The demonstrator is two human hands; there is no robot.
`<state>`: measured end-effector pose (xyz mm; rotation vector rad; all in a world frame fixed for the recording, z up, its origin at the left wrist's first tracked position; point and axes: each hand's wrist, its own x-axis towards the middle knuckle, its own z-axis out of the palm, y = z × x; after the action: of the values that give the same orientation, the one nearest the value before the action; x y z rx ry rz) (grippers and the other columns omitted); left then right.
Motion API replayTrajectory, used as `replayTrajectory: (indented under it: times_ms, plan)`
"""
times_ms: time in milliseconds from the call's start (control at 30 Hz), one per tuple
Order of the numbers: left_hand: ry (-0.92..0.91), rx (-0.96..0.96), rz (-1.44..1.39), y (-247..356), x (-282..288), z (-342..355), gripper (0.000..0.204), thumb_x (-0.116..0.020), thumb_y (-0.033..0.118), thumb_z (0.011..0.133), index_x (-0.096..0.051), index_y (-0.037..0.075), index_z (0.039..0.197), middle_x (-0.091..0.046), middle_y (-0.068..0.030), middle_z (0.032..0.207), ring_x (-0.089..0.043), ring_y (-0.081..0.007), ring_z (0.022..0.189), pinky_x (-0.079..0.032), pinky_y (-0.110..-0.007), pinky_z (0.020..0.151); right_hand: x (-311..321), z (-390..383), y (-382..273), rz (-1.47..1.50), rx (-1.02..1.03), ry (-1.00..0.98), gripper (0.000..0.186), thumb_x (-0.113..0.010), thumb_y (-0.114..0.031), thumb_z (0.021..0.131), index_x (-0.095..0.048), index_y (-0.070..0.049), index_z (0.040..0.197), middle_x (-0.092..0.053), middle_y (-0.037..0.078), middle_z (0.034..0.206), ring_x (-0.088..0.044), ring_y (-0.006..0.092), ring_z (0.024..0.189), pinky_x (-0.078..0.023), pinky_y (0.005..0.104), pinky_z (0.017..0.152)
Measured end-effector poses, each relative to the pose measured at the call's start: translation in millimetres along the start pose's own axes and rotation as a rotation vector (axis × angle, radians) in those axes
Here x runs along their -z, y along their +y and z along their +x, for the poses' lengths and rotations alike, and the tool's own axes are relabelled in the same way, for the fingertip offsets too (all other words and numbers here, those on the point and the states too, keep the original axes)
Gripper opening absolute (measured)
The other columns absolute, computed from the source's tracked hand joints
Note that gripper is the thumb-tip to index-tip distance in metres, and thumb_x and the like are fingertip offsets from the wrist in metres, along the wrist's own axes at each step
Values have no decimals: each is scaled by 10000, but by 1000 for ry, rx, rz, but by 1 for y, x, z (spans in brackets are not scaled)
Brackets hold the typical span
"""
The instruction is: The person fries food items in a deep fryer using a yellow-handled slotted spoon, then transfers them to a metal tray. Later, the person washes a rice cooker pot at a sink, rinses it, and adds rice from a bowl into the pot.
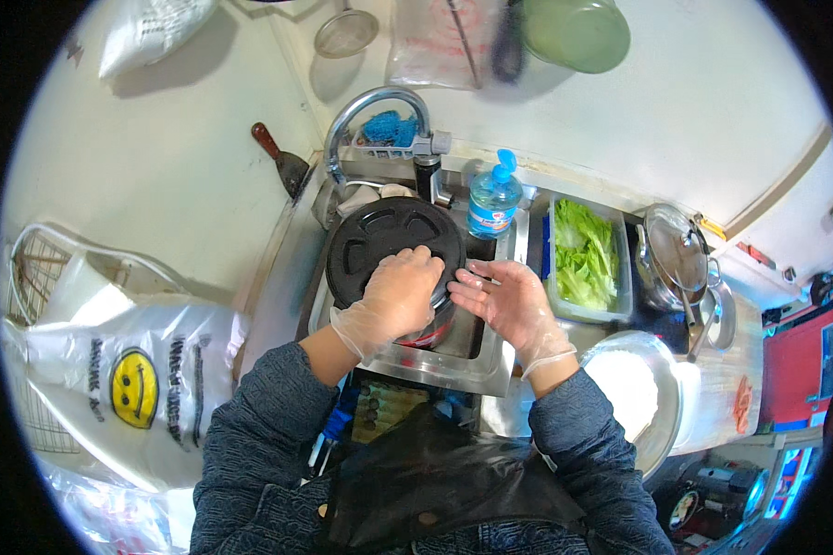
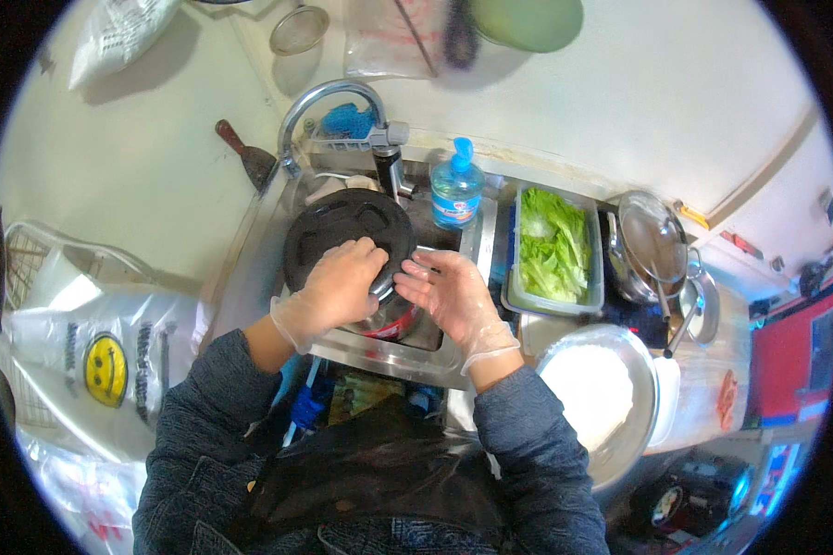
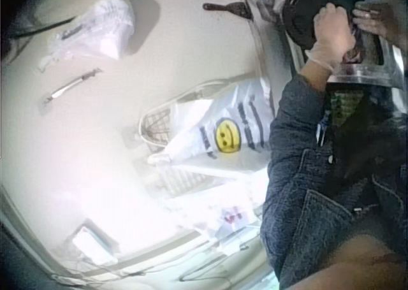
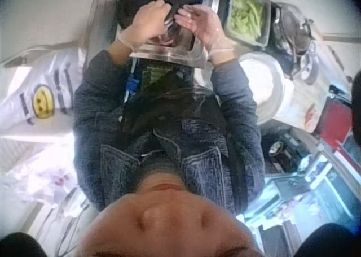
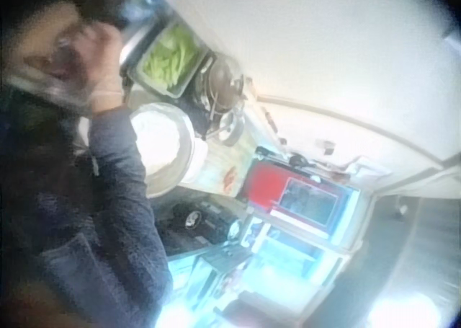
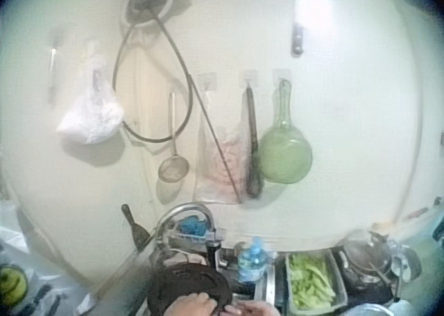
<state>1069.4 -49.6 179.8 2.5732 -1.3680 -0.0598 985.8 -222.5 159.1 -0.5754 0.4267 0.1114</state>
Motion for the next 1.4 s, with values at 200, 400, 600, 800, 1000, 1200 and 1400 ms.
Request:
replayTrajectory:
  times_ms: [200, 400, 600, 800, 1000, 1200, 1400]
  plan:
    - [-52, 67, 176, 19, -4, 13, 358, -721, 105, 630, -548, 32, 936, -544, -129, 972, -568, -286, 945, -467, -398, 783, 11, 1, 8, 34, 8, -25, 369, -556, -179, 858, -507, 82, 1114, -548, 230, 1124, -603, 350, 1024, -524, 418, 903]
    - [24, 59, 180, 25, -10, 24, 424, -725, 93, 600, -506, 45, 960, -496, -125, 947, -547, -283, 891, -444, -384, 723, 20, 0, 16, 21, -7, -44, 335, -546, -174, 889, -499, 53, 1132, -568, 165, 1076, -617, 263, 959, -527, 352, 871]
    - [141, 32, 238, 26, -10, 27, 423, -710, 79, 605, -496, 50, 968, -491, -136, 949, -537, -299, 864, -432, -392, 715, 26, -1, 19, -57, 49, 51, 285, -574, -138, 876, -545, -2, 1125, -599, 104, 1039, -623, 216, 933, -522, 313, 818]
    - [303, -113, 116, 27, 29, 20, 435, -645, 41, 593, -495, 32, 1001, -497, -149, 946, -526, -340, 875, -413, -439, 714, 0, 12, 8, -1450, 1122, -39, 441, -629, 9, 709, -580, -78, 1139, -552, 99, 1182, -589, 272, 941, -485, 361, 830]
    - [430, -56, -20, -7, 61, 0, 442, -590, 13, 635, -506, 10, 1070, -526, -199, 996, -554, -397, 920, -453, -476, 797, -38, 36, -18, -2064, 1561, -346, 268, -581, -120, 733, -648, -128, 993, -598, 17, 1044, -552, 198, 864, -465, 323, 754]
    - [734, 276, -376, -69, 88, -63, 479, -554, 50, 835, -483, 79, 1307, -555, -111, 1201, -536, -224, 1067, -439, -325, 884, -47, 11, -48, -1860, 1622, -202, 400, -757, -194, 626, -618, -88, 986, -602, 66, 988, -592, 252, 891, -485, 362, 739]
    - [696, 321, -667, -71, 71, -77, 394, -503, 190, 937, -494, 45, 1303, -524, -95, 1194, -494, -142, 1009, -391, -283, 888, 67, -104, -63, -401, 608, 280, 320, -703, -259, 815, -635, -9, 1001, -659, 90, 1003, -633, 191, 849, -499, 290, 720]
